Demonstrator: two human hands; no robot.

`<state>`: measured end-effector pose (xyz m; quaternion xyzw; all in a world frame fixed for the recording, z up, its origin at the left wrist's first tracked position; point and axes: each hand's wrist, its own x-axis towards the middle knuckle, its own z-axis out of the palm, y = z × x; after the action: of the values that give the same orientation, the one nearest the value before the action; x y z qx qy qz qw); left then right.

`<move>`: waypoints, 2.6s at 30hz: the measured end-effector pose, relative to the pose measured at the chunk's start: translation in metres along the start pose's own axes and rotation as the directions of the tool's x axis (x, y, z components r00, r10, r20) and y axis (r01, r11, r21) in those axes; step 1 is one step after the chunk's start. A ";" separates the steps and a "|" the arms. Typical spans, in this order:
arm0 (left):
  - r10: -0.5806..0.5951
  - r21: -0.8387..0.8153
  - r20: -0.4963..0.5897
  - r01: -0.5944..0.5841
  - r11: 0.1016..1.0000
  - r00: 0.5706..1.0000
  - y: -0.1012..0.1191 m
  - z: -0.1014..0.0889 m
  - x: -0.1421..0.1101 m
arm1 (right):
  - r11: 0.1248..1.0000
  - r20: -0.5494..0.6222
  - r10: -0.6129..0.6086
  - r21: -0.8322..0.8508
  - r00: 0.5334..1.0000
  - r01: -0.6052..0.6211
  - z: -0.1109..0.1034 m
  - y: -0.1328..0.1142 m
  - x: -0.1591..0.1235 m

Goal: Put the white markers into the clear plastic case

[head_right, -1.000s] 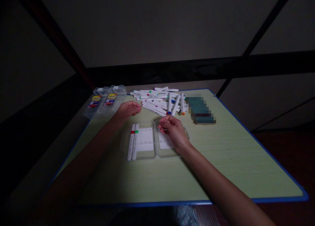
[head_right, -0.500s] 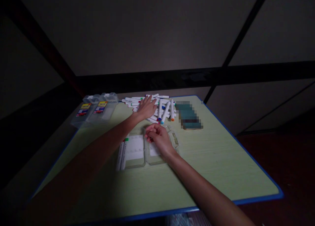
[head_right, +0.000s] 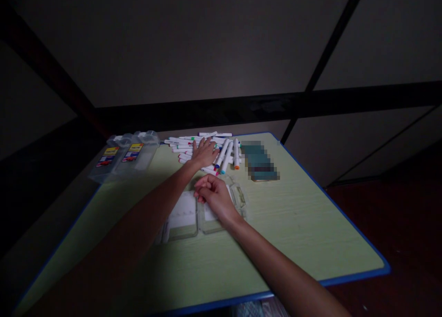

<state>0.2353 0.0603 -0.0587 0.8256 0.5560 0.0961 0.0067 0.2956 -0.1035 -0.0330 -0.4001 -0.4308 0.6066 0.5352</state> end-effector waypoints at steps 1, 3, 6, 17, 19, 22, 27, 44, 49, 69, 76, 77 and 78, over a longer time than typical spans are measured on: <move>0.001 -0.003 0.005 -0.001 1.000 1.000 -0.001 0.000 -0.001 | 1.000 -0.002 0.000 -0.004 1.000 0.000 0.000 0.001 0.001; 0.010 -0.010 0.013 -0.010 1.000 1.000 -0.004 -0.001 -0.003 | 1.000 -0.010 0.003 -0.009 1.000 -0.003 -0.001 0.003 0.002; 0.020 -0.017 0.014 -0.020 1.000 1.000 -0.008 -0.002 -0.007 | 1.000 -0.017 0.011 -0.017 1.000 -0.012 -0.003 0.007 0.005; 0.006 0.005 -0.001 -0.006 1.000 1.000 -0.019 -0.003 -0.017 | 0.998 -0.006 0.008 -0.065 1.000 -0.009 -0.007 0.006 0.005; 0.008 0.013 -0.004 -0.008 1.000 1.000 -0.021 -0.003 -0.018 | 0.998 -0.004 0.005 -0.067 1.000 -0.005 -0.007 0.006 0.005; 0.013 0.021 0.003 -0.013 1.000 1.000 -0.023 -0.004 -0.020 | 0.998 0.001 0.004 -0.065 1.000 -0.004 -0.007 0.006 0.006; -0.049 0.032 0.003 0.049 0.998 0.999 -0.027 -0.006 -0.022 | 0.999 0.017 -0.004 -0.053 1.000 0.005 -0.005 0.005 0.004; -0.128 0.017 0.013 0.128 0.992 0.992 -0.054 -0.002 -0.026 | 0.996 0.044 -0.030 -0.082 0.999 0.034 -0.005 0.003 0.002; -0.128 0.011 0.000 0.128 0.992 0.992 -0.063 -0.004 -0.030 | 0.995 0.053 -0.031 -0.092 0.998 0.036 -0.005 0.002 0.001; -0.025 -0.137 -0.375 -0.028 0.990 0.927 -0.071 -0.049 -0.064 | 0.988 0.110 -0.033 -0.148 0.993 0.050 -0.003 0.009 0.002; -0.219 -0.473 -0.362 0.023 0.881 0.906 -0.120 -0.037 -0.112 | 0.987 0.120 -0.043 -0.149 0.992 0.061 0.000 0.002 -0.002; -0.243 -0.522 -0.326 0.040 0.852 0.914 -0.123 -0.033 -0.118 | 0.987 0.126 -0.042 -0.150 0.991 0.061 0.000 0.002 -0.003; -0.256 -0.578 -0.280 0.051 0.814 0.925 -0.126 -0.029 -0.123 | 0.987 0.131 -0.040 -0.151 0.991 0.060 0.000 0.003 -0.003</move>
<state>0.0701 -0.0075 -0.0632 0.7087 0.5612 0.3969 0.1590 0.2948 -0.1066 -0.0352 -0.3896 -0.5198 0.5820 0.4892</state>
